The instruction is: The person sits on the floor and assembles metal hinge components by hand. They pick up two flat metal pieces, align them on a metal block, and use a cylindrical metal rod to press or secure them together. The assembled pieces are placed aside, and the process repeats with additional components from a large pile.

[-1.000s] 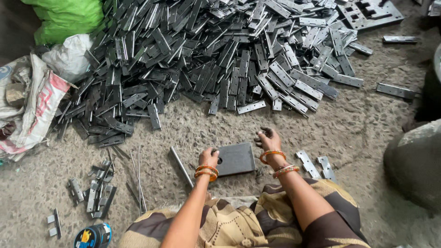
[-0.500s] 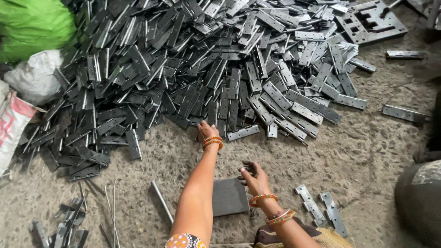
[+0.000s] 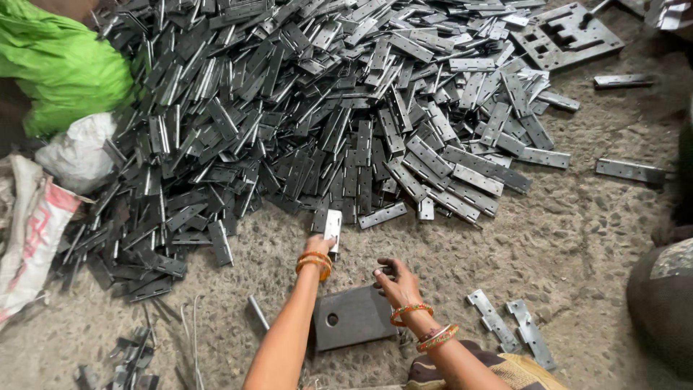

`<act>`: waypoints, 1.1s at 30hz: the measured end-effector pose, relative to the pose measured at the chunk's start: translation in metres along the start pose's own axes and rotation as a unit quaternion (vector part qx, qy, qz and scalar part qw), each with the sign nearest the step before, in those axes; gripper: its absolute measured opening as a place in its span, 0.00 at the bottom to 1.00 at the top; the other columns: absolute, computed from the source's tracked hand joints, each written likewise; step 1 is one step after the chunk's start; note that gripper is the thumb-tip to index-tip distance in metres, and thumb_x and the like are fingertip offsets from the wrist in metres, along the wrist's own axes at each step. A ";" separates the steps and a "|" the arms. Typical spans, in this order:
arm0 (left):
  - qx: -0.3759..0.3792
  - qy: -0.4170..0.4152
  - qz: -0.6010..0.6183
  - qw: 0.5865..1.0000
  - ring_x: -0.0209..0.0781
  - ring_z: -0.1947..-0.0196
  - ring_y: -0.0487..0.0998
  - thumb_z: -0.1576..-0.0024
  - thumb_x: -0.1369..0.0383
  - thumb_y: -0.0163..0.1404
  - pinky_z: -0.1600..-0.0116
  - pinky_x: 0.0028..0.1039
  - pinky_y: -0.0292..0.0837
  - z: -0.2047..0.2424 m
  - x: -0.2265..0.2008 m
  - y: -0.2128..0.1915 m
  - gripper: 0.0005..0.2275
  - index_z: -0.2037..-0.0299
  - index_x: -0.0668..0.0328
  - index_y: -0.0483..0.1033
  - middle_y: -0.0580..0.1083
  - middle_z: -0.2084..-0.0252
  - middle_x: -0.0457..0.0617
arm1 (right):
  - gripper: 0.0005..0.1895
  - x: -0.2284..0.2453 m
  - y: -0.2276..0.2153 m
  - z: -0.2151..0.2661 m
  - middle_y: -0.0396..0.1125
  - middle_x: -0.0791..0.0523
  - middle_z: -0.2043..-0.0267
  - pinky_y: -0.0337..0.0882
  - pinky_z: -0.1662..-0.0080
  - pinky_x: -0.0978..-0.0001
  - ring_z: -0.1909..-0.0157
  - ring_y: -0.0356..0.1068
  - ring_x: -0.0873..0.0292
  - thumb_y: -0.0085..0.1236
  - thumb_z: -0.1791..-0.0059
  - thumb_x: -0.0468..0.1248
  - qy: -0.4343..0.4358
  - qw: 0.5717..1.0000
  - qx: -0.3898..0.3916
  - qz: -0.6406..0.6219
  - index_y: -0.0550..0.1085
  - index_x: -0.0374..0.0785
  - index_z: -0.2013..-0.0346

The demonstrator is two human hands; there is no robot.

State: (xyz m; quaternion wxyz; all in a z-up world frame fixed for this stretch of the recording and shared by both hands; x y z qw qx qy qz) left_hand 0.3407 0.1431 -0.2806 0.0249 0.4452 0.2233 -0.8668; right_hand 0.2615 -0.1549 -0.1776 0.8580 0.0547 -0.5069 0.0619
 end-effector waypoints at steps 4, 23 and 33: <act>0.042 -0.087 0.194 0.976 0.51 0.72 0.80 0.44 0.70 0.54 0.68 0.40 0.73 0.077 0.035 -0.020 0.11 0.58 0.75 0.77 0.78 0.67 0.57 | 0.23 -0.008 0.007 0.004 0.76 0.53 0.54 0.79 0.63 0.66 0.63 0.79 0.61 0.61 0.52 0.42 -0.013 0.997 0.022 0.069 0.73 0.42 0.43; -0.084 0.117 -0.341 0.929 0.58 0.69 0.82 0.44 0.71 0.56 0.64 0.41 0.79 0.267 0.011 -0.005 0.10 0.59 0.65 0.68 0.78 0.70 0.63 | 0.27 -0.070 0.041 -0.001 0.79 0.49 0.60 0.80 0.61 0.60 0.64 0.79 0.56 0.64 0.54 0.47 0.026 0.950 0.131 0.282 0.73 0.41 0.43; -0.057 0.258 -0.243 0.933 0.74 0.70 0.75 0.36 0.60 0.51 0.66 0.54 0.69 0.296 -0.016 0.058 0.16 0.58 0.68 0.64 0.73 0.73 0.70 | 0.43 -0.086 0.019 -0.029 0.77 0.44 0.58 0.78 0.53 0.56 0.56 0.79 0.47 0.61 0.59 0.67 0.003 0.949 0.067 0.309 0.75 0.33 0.47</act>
Point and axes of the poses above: each hand's wrist, its own z-axis away from the middle knuckle, its own y-axis out of the palm, x = y × z, the point moved 8 cm from there along -z, towards the middle knuckle
